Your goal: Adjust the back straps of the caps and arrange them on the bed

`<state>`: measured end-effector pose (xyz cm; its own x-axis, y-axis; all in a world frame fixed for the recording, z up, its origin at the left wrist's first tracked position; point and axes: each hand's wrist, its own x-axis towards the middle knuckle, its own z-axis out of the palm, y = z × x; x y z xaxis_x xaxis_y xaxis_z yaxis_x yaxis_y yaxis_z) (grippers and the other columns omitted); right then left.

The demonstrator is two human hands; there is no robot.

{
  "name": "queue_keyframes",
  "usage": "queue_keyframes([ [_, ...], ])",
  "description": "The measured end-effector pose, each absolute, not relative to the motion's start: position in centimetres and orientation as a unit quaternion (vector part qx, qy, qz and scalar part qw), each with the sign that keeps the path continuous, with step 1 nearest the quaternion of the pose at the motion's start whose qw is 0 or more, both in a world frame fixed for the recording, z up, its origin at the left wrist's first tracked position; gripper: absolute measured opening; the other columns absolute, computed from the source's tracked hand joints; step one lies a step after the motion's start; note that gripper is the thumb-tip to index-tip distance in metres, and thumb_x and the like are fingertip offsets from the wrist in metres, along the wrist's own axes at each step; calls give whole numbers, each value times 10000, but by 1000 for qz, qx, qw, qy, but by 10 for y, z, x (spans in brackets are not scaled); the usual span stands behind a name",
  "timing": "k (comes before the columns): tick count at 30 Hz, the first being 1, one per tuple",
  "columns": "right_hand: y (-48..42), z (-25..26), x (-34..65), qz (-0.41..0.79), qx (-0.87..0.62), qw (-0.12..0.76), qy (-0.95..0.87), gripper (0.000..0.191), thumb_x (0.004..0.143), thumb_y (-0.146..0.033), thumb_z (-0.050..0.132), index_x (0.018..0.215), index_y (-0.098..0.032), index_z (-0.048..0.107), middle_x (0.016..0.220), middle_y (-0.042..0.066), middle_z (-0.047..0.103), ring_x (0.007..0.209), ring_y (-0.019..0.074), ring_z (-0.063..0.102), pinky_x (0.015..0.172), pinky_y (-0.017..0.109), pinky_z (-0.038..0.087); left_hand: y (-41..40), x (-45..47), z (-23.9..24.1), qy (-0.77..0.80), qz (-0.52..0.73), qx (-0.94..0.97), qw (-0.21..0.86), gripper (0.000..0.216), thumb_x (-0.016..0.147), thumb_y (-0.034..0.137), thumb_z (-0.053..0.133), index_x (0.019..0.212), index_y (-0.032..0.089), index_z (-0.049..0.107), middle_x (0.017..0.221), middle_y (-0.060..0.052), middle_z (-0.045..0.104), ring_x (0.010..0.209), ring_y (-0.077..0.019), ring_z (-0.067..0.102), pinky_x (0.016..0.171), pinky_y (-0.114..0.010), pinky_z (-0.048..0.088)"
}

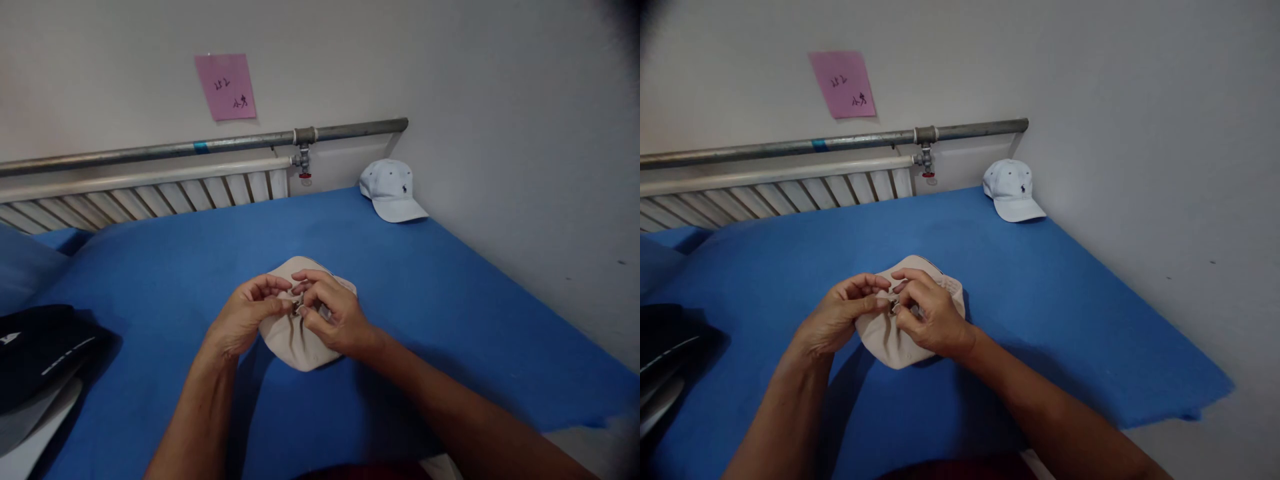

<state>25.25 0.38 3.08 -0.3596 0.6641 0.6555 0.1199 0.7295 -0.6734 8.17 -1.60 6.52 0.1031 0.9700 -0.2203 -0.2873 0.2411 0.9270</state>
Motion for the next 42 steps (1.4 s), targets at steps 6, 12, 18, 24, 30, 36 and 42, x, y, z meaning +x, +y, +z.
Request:
queue_keyframes([
  [6, 3, 30, 251, 233, -267, 502, -789, 135, 735, -88, 529, 679, -195, 470, 1107, 118, 616, 995, 200, 625, 849, 368, 520, -17, 84, 62, 466, 484, 398, 625, 238, 588, 89, 779, 802, 155, 701, 722, 9, 671, 629, -88, 615, 606, -200, 476],
  [12, 3, 32, 252, 212, -272, 479, -807, 149, 739, -84, 544, 670, -196, 474, 1082, 109, 625, 988, 190, 626, 856, 351, 513, -17, 85, 60, 468, 478, 418, 615, 221, 602, 88, 770, 798, 160, 698, 761, 2, 673, 671, -97, 615, 654, -217, 481],
  [18, 5, 36, 255, 239, -287, 434, -820, 116, 796, -105, 549, 711, -183, 549, 1045, 82, 625, 952, 179, 628, 848, 338, 510, -16, 86, 60, 489, 483, 417, 594, 223, 596, 97, 771, 790, 159, 680, 718, 22, 645, 655, -86, 589, 641, -208, 462],
  [24, 3, 40, 255, 213, -305, 420, -828, 155, 794, -70, 508, 683, -177, 516, 929, 86, 624, 863, 175, 603, 796, 333, 499, -18, 92, 60, 490, 491, 426, 580, 219, 600, 138, 783, 779, 153, 660, 742, 12, 669, 677, -98, 595, 662, -229, 464],
  [30, 7, 40, 257, 288, -324, 427, -793, 150, 780, -89, 593, 668, -173, 539, 906, 56, 647, 856, 157, 622, 788, 302, 481, -19, 92, 62, 492, 487, 442, 570, 209, 618, 181, 783, 784, 153, 661, 740, 12, 674, 673, -93, 597, 652, -221, 466],
  [36, 13, 39, 265, 339, -304, 436, -776, 69, 777, -171, 674, 740, -186, 619, 1001, 57, 652, 945, 166, 635, 809, 304, 488, -19, 91, 64, 489, 507, 411, 579, 224, 584, 158, 798, 762, 150, 662, 723, 21, 669, 637, -78, 599, 625, -199, 468],
  [42, 13, 43, 271, 342, -266, 417, -799, 75, 795, -132, 629, 813, -198, 658, 1058, 63, 650, 984, 161, 628, 846, 313, 487, -19, 89, 64, 482, 512, 408, 583, 219, 581, 160, 800, 756, 151, 668, 700, 20, 670, 623, -74, 591, 609, -189, 459],
])
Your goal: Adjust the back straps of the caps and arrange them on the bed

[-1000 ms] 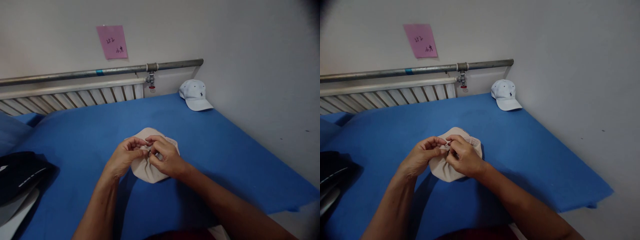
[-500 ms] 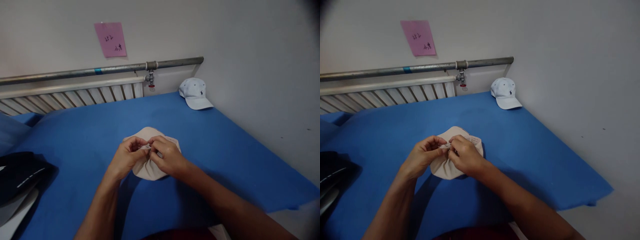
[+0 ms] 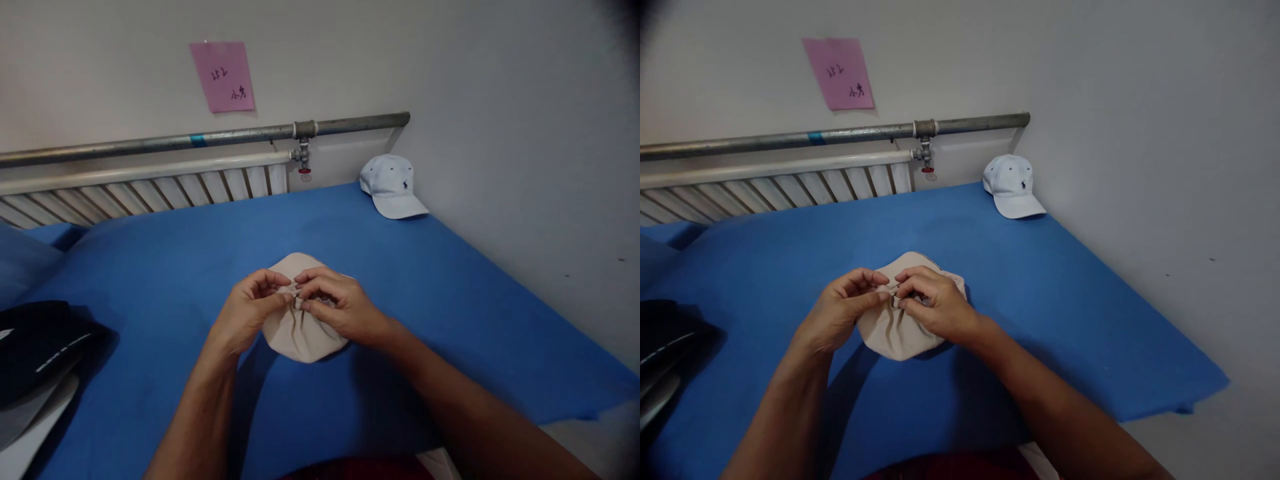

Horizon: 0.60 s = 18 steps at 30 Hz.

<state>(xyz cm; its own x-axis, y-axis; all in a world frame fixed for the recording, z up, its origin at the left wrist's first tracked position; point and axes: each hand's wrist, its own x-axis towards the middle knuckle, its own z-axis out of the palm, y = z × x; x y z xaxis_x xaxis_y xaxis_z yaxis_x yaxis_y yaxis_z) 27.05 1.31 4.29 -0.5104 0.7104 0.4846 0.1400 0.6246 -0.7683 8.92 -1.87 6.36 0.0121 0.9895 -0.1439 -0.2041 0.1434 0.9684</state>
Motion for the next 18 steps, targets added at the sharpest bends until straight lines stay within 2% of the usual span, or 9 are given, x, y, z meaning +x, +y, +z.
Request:
queue_keyframes([
  [9, 10, 41, 261, 304, -335, 438, -777, 148, 694, -54, 619, 752, -183, 576, 864, 17, 647, 767, 128, 593, 718, 266, 457, -19, 92, 64, 496, 497, 422, 574, 200, 589, 174, 788, 714, 151, 634, 659, 30, 657, 593, -70, 572, 584, -186, 443],
  [18, 10, 44, 261, 305, -307, 439, -787, 140, 712, -52, 584, 700, -187, 548, 789, 2, 627, 759, 128, 586, 721, 261, 444, -20, 92, 65, 498, 500, 425, 567, 184, 589, 161, 773, 681, 152, 614, 652, 31, 649, 582, -66, 562, 566, -178, 432],
])
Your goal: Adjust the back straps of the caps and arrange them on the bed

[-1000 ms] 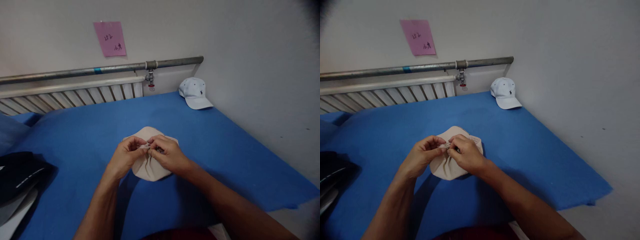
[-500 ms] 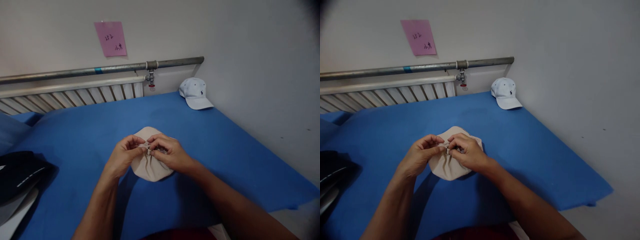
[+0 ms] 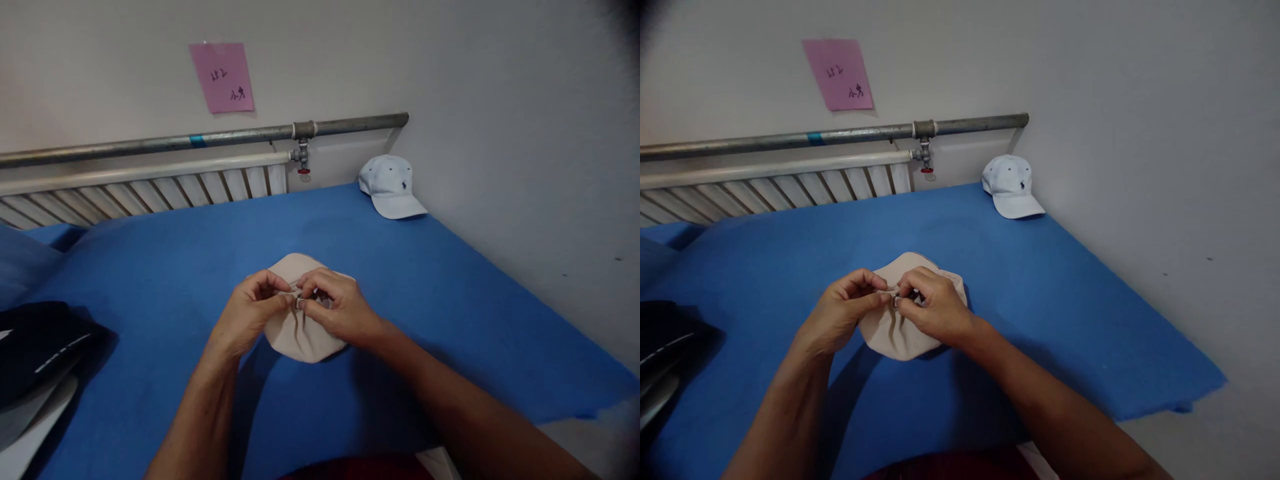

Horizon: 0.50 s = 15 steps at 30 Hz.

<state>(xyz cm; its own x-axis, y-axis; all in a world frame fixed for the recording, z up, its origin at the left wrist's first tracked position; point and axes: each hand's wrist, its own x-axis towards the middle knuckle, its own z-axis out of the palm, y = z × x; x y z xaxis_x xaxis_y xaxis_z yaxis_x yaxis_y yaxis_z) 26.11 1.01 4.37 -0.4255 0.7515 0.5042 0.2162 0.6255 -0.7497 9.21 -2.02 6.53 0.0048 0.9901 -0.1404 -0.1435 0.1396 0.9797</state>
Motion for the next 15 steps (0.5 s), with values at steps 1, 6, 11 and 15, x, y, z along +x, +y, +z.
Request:
queue_keyframes([
  [1, 10, 43, 260, 300, -317, 437, -787, 146, 707, -47, 584, 692, -186, 540, 776, -1, 621, 741, 124, 577, 703, 255, 437, -20, 92, 65, 500, 497, 432, 563, 177, 598, 163, 770, 681, 152, 614, 657, 31, 646, 586, -66, 558, 568, -178, 431],
  [6, 9, 41, 258, 261, -324, 435, -799, 141, 733, -51, 579, 710, -182, 532, 738, -8, 587, 687, 109, 534, 658, 239, 413, -19, 89, 61, 495, 492, 447, 559, 152, 634, 169, 755, 690, 161, 614, 670, 34, 635, 591, -65, 544, 567, -180, 427],
  [11, 9, 41, 260, 268, -299, 422, -813, 75, 816, -148, 603, 766, -179, 556, 725, -11, 576, 670, 102, 517, 645, 236, 416, -18, 85, 62, 486, 487, 427, 587, 162, 619, 161, 764, 679, 159, 613, 661, 33, 634, 566, -62, 547, 551, -176, 428],
  [15, 11, 45, 266, 392, -333, 404, -756, 94, 784, -219, 661, 838, -186, 592, 780, -9, 616, 683, 102, 549, 608, 223, 435, -18, 83, 64, 475, 490, 394, 615, 184, 578, 151, 784, 672, 153, 626, 677, 20, 647, 571, -74, 569, 559, -188, 445],
])
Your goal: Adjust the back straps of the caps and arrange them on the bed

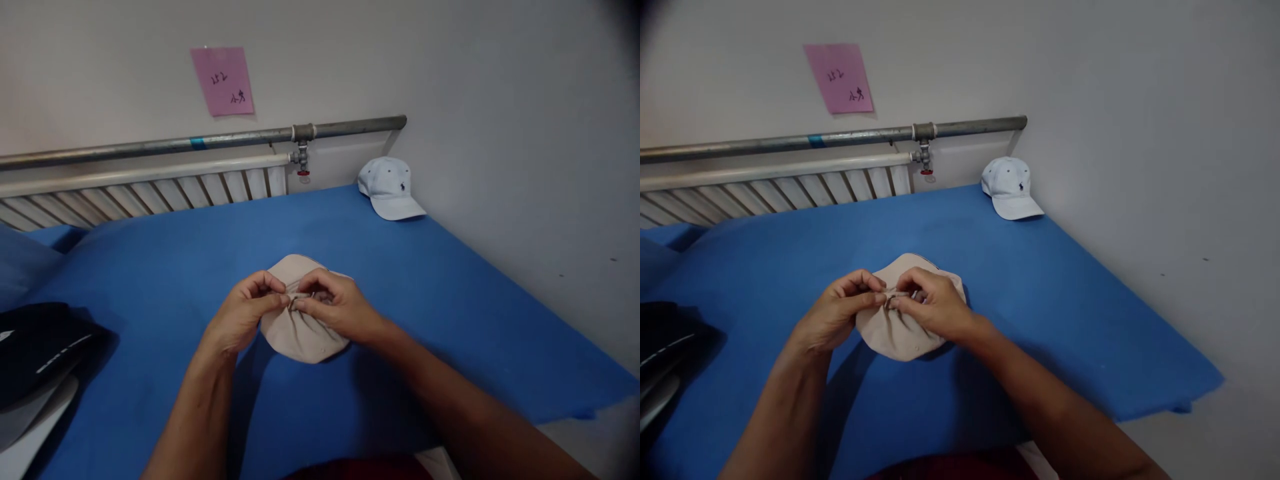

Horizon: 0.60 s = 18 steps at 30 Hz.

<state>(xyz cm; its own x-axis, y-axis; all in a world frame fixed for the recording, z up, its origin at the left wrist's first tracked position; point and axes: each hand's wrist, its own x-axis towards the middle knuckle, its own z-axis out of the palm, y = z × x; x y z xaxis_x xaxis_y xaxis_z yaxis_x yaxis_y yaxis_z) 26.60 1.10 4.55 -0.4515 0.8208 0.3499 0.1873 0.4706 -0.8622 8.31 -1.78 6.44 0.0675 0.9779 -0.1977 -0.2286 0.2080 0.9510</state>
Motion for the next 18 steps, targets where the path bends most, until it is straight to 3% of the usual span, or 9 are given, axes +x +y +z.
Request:
queue_keyframes([
  [5, 14, 49, 273, 436, -340, 364, -750, 160, 769, -189, 658, 929, -184, 645, 852, 6, 652, 732, 113, 575, 642, 236, 453, -16, 81, 66, 467, 505, 371, 623, 182, 568, 134, 787, 652, 152, 626, 703, 10, 654, 594, -83, 580, 558, -193, 443],
  [13, 12, 43, 266, 371, -326, 368, -788, 74, 790, -182, 650, 863, -174, 644, 790, -3, 642, 720, 111, 566, 660, 232, 427, -18, 85, 66, 482, 495, 372, 620, 188, 568, 150, 787, 653, 152, 620, 683, 18, 635, 569, -71, 550, 541, -186, 425],
  [18, 9, 39, 263, 270, -338, 376, -819, 59, 767, -166, 640, 779, -166, 583, 699, -19, 575, 647, 102, 501, 629, 231, 374, -19, 86, 67, 499, 486, 380, 609, 199, 565, 160, 779, 666, 151, 608, 644, 25, 620, 546, -69, 533, 519, -180, 401],
])
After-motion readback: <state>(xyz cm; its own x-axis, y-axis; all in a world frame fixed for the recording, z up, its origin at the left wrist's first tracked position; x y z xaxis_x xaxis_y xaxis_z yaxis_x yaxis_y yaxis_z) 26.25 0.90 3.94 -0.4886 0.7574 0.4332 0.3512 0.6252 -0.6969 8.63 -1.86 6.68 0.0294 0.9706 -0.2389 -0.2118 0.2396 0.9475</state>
